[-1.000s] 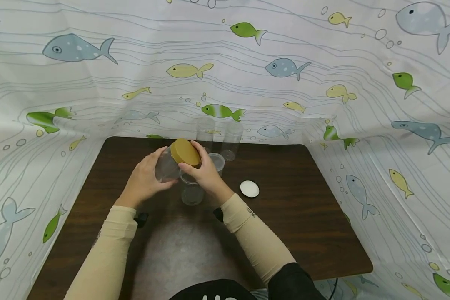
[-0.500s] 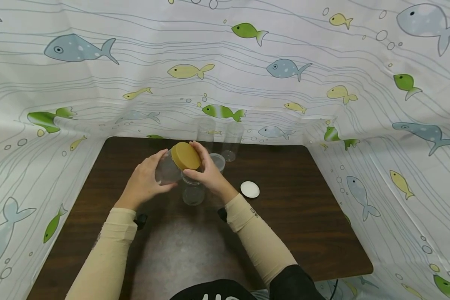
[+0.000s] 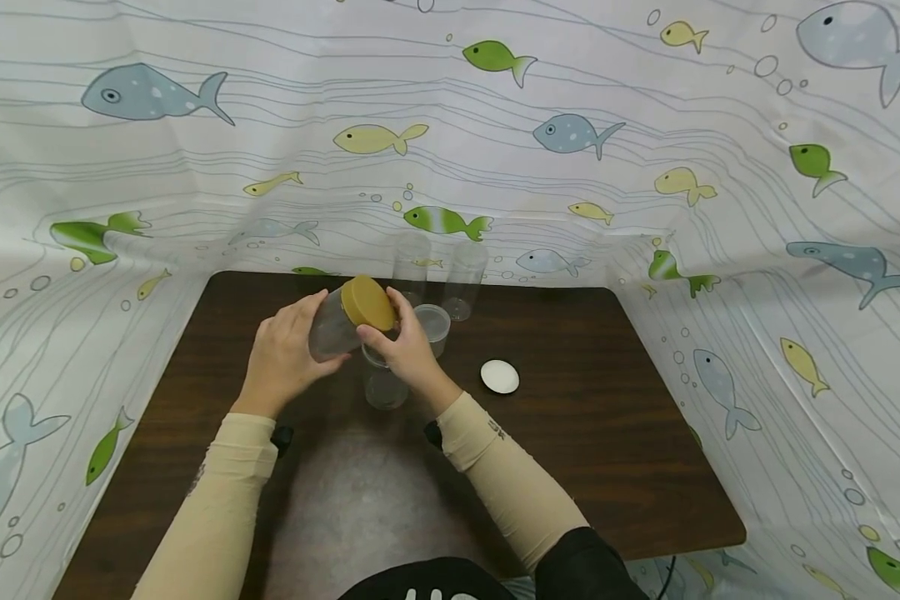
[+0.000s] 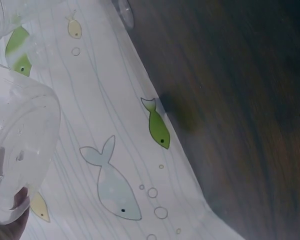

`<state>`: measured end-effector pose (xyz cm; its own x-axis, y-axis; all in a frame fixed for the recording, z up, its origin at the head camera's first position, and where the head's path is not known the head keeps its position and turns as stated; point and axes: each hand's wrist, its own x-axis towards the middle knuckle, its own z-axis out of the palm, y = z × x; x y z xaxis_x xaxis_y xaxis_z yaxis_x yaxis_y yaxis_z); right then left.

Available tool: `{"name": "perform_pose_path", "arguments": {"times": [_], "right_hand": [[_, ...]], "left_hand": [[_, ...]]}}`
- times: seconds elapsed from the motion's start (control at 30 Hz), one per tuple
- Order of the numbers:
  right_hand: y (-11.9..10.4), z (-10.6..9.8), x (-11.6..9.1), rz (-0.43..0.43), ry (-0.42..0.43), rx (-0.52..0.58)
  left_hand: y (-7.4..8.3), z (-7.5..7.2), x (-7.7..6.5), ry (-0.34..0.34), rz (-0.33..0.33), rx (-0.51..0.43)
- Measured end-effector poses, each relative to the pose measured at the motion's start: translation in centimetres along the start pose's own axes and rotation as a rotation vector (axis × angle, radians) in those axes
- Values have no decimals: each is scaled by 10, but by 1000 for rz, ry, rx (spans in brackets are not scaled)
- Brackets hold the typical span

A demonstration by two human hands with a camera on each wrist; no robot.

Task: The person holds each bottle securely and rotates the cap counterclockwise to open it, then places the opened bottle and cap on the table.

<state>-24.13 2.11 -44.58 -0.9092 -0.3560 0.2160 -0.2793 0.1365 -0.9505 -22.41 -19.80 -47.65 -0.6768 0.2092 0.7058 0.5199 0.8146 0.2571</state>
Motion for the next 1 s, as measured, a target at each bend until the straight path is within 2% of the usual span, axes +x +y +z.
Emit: {"name": "perform_pose_path", "arguments": {"times": [0.13,0.27,0.4,0.7,0.83,1.0], "right_hand": [[0,-1,-1,1,30,13],[0,-5,-1,-20,14,42],[0,-10,1,-55,-43,70],[7,-22,4,-117,-192,134],[9,-24,4,-115,-218,153],[7,-19,3,-139,-201,159]], "left_hand": [[0,1,0,-8,2,-32],[0,1,-2,-33,-19,-109],[2,0,-2,-75,-63,-179],[5,-3,-6,-179,-148,-273],[6,-1,-7,-197,-148,-270],[7,-2,-7,-161,-117,-212]]}}
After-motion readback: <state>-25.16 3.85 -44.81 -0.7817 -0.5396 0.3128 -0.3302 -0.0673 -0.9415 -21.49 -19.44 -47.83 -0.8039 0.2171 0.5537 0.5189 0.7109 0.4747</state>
